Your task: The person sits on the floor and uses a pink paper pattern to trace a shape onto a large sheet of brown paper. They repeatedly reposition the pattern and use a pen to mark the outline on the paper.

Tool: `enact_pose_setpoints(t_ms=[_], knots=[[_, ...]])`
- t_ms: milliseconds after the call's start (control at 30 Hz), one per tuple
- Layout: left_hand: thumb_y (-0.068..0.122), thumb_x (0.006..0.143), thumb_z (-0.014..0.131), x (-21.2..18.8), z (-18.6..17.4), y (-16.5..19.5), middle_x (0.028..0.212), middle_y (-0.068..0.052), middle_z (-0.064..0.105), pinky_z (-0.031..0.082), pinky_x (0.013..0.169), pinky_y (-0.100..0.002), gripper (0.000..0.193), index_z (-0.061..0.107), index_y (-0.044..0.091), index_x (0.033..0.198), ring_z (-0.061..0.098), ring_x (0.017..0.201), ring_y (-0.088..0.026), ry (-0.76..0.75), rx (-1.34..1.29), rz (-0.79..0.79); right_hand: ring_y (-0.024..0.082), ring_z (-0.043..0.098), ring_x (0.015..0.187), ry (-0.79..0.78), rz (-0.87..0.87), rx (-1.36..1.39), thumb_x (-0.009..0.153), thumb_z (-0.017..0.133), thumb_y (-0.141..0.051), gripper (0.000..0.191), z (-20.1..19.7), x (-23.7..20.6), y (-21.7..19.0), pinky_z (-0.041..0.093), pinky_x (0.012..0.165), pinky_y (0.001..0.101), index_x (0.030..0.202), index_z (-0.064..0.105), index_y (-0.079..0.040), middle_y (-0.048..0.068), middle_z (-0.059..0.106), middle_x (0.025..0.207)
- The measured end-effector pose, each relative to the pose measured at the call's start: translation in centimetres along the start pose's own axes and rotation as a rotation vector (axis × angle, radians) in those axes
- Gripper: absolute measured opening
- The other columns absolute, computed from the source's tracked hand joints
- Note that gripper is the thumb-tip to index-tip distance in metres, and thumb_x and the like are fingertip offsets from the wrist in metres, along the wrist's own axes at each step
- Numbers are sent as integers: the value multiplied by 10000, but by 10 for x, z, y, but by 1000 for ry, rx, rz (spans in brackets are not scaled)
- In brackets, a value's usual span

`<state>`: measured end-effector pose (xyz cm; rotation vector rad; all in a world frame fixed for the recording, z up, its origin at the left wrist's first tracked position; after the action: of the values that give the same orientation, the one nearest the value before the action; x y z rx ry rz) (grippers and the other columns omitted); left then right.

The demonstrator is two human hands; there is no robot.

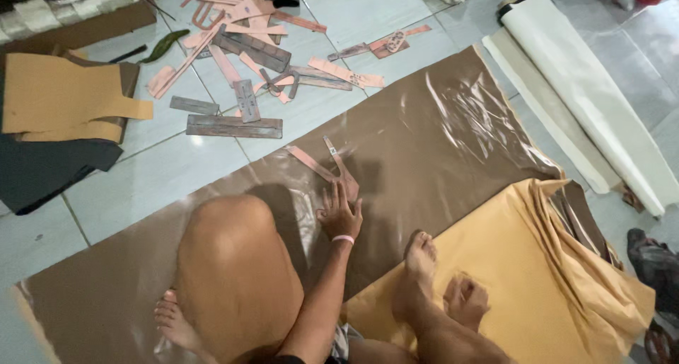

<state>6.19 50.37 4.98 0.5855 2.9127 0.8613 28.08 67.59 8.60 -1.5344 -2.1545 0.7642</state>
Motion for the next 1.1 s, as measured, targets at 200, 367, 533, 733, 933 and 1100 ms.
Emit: enact_pose_setpoints(t_ms=[200,367,533,733,933,1100], knots=[[607,886,631,-2,14,-4,1603,2,403,374,974,-600,779,430,238,1542,385,1414,-332,42,78,13,288,636,733,-79,-714,-16,907,716,-240,270,-9,36,-19,515,685,423,1049,662,-16,137,674,902],[421,965,647,-2,33,-30,1549,-93,496,377,1098,-517,588,531,152,1475,486,1423,-328,188,-278,-144,378,569,1136,-630,-862,-173,876,762,-339,473,105,93,-75,425,983,483,1281,639,-128,144,651,1198],[236,1033,681,-5,30,-73,1504,-101,548,413,1238,-419,385,608,150,1401,537,1422,-339,435,-479,-358,393,426,1291,-931,-965,-332,748,828,-462,843,176,108,-127,327,1043,592,1485,489,-234,154,467,1411],[478,681,931,24,-2,-94,1632,-171,279,256,1118,-640,927,515,308,1493,272,1480,-395,68,-171,-381,418,340,1309,-1045,-1057,-433,750,842,-474,885,205,118,-150,288,1071,631,1539,468,-327,156,379,1443],[623,503,952,54,-10,-95,1669,-135,71,245,1019,-702,1167,386,463,1511,110,1499,-415,-259,-70,-452,390,369,1250,-981,-1112,-351,776,840,-521,853,211,109,-144,290,1063,587,1530,496,-315,140,393,1411],[680,499,927,47,-7,-94,1680,-142,80,264,1004,-702,1233,328,468,1556,121,1507,-432,-231,-31,-420,365,385,1231,-974,-1108,-304,801,830,-539,831,209,105,-145,300,1076,573,1538,511,-326,141,402,1385]])
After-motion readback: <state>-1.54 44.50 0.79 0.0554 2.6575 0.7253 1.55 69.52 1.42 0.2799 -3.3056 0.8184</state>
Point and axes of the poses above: each hand's wrist, its own x-axis towards the middle knuckle, its own z-axis out of the palm, y = z × x, the point moved 3 cm from there along x, towards the middle knuckle
